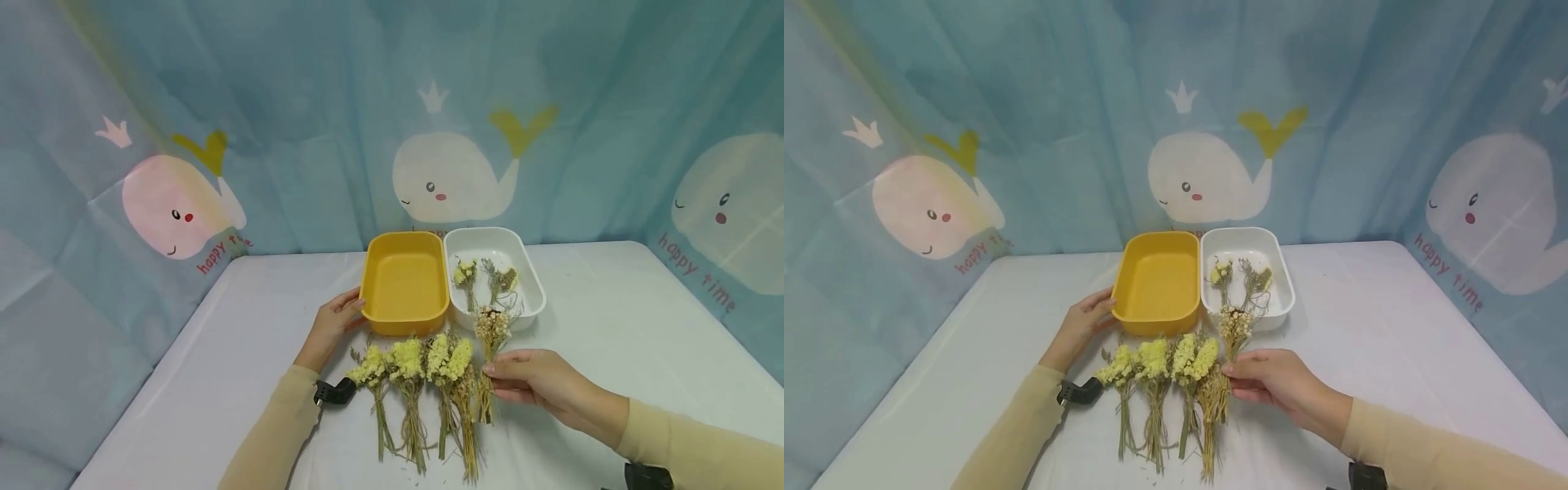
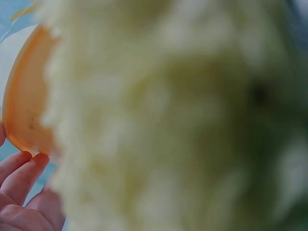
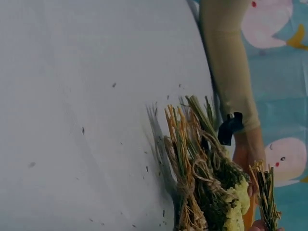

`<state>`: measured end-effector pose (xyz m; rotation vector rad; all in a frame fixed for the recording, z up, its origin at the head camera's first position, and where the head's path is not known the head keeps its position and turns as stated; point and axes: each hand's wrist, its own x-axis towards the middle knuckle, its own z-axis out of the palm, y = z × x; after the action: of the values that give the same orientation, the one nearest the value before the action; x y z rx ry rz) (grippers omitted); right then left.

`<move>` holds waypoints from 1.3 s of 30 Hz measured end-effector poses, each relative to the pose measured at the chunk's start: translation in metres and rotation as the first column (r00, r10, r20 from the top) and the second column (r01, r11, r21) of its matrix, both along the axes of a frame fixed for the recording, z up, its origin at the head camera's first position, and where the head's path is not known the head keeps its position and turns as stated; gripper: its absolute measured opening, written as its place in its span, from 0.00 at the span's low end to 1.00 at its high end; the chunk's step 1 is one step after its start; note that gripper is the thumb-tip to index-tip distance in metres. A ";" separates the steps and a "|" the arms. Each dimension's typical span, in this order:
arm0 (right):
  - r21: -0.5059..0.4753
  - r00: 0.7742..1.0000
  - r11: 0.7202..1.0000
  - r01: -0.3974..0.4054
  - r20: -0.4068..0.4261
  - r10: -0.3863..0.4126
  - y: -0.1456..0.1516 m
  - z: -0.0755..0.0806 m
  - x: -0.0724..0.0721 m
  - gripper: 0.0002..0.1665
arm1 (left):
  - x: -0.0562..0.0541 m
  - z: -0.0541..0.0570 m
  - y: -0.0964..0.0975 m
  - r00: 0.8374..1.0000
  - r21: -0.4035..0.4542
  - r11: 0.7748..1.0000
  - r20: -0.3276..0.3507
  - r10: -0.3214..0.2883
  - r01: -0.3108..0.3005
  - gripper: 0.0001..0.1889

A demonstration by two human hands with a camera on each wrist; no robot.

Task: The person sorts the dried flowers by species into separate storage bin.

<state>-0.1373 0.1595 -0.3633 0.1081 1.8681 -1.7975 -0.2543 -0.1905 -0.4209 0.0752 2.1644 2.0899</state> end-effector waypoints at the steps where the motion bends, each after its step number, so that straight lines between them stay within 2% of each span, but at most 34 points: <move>1: -0.001 1.000 1.000 0.002 -0.004 -0.002 -0.001 0.002 -0.002 0.13 | 0.000 0.000 0.000 1.000 -0.002 1.000 -0.005 0.000 0.000 0.27; 4: -0.011 1.000 1.000 0.010 -0.020 -0.011 -0.004 0.005 -0.007 0.15 | -0.001 -0.003 -0.003 1.000 -0.004 1.000 -0.024 -0.005 0.005 0.27; 7: -0.035 1.000 0.999 0.020 -0.020 -0.021 -0.007 0.007 -0.012 0.18 | 0.001 -0.006 -0.005 1.000 -0.015 1.000 -0.013 -0.008 0.008 0.27; 14: -0.067 0.997 0.996 0.056 -0.042 -0.059 -0.013 0.018 -0.029 0.11 | 0.001 -0.007 -0.004 0.999 -0.015 1.000 -0.022 -0.027 0.027 0.29; 17: -0.069 0.994 0.994 0.082 -0.073 -0.087 -0.017 0.027 -0.040 0.17 | 0.000 -0.006 -0.002 0.999 -0.011 1.000 -0.032 -0.029 0.029 0.29; 21: -0.078 0.987 0.992 0.103 -0.116 -0.111 -0.027 0.036 -0.055 0.25 | 0.000 -0.007 -0.003 1.000 -0.010 1.000 -0.012 -0.009 0.009 0.27; 26: -0.066 0.985 0.992 0.111 -0.127 -0.118 -0.041 0.035 -0.069 0.25 | 0.001 -0.007 -0.006 1.000 -0.013 1.000 -0.015 -0.004 0.003 0.27; 34: -0.016 0.979 0.984 0.176 -0.102 -0.176 -0.056 0.030 -0.094 0.24 | -0.001 -0.007 -0.003 0.999 -0.024 1.000 -0.036 -0.015 0.014 0.28; 39: -0.003 0.981 0.985 0.171 -0.094 -0.170 -0.063 0.032 -0.111 0.22 | -0.003 -0.006 -0.002 1.000 -0.030 0.999 -0.016 -0.011 0.011 0.27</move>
<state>-0.2481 0.0966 -0.3318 0.1938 1.9822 -1.9424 -0.2576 -0.1927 -0.4270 0.1008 2.1987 2.0575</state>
